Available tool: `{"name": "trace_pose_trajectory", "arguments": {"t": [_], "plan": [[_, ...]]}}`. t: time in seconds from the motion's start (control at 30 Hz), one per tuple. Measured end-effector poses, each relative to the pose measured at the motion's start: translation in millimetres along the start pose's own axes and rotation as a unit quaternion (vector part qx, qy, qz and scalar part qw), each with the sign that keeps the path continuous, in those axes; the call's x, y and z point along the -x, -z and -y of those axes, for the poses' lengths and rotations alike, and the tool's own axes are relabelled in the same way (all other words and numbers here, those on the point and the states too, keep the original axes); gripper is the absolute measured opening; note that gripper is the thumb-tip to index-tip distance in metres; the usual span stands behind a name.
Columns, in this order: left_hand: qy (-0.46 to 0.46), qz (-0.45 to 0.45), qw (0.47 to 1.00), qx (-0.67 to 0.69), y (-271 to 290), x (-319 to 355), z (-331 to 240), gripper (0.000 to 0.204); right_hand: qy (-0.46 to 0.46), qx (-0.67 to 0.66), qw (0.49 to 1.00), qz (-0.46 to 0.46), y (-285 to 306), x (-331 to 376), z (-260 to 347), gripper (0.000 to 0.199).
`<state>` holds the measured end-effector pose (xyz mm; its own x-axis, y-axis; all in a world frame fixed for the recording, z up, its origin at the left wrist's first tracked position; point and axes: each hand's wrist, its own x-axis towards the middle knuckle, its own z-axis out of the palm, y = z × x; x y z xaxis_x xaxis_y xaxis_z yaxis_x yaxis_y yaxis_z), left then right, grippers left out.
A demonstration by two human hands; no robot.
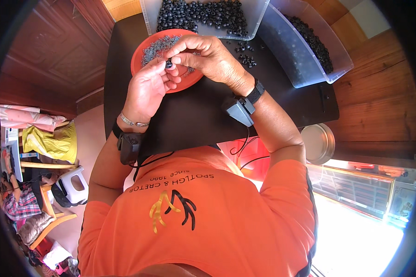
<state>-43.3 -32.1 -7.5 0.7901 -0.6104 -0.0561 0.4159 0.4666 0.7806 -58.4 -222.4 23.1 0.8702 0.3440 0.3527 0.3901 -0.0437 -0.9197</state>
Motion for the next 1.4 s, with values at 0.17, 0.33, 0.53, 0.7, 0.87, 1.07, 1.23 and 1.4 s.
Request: {"name": "trace_pose_trajectory", "arguments": {"t": [0.17, 0.33, 0.53, 0.7, 0.87, 1.07, 1.23, 1.4], "plan": [[0.007, -0.002, 1.0, 0.005, -0.7, 0.4, 0.2, 0.016, 0.049, 0.049, 0.998, 0.002, -2.3, 0.2, 0.9, 0.015], [0.017, -0.008, 0.999, 0.032, -2.1, 1.3, 0.5, 0.017, 0.123, 0.146, 0.982, 0.014, -0.7, -1.0, 2.7, 0.016], [0.018, 0.013, 0.998, 0.063, -2.7, 0.8, -0.6, 0.018, 0.123, 0.173, 0.977, 0.005, -2.0, -0.4, 3.3, 0.017], [0.016, 0.033, 0.996, 0.086, 0.7, -0.9, 1.3, 0.018, 0.056, 0.038, 0.998, -0.004, -3.9, 0.4, -0.9, 0.02], [0.016, 0.01, 0.993, 0.119, -6.2, 1.5, -2.9, 0.017, 0.112, 0.127, 0.985, -0.037, -17.2, 0.4, 2.0, 0.027], [0.004, -0.011, 0.991, 0.13, -5.6, 1.7, -0.7, 0.015, 0.124, 0.215, 0.963, -0.106, -31.4, 0.8, 4.2, 0.03], [0.008, 0.017, 0.991, 0.133, -5.9, 0.2, -3.2, 0.014, 0.162, 0.294, 0.935, -0.117, -29.5, 1.2, 3.9, 0.027], [-0.005, 0.02, 0.99, 0.141, -3.5, -2.1, 0.2, 0.014, 0.193, 0.316, 0.922, -0.116, -28.5, 1.2, 6.6, 0.028]]}}
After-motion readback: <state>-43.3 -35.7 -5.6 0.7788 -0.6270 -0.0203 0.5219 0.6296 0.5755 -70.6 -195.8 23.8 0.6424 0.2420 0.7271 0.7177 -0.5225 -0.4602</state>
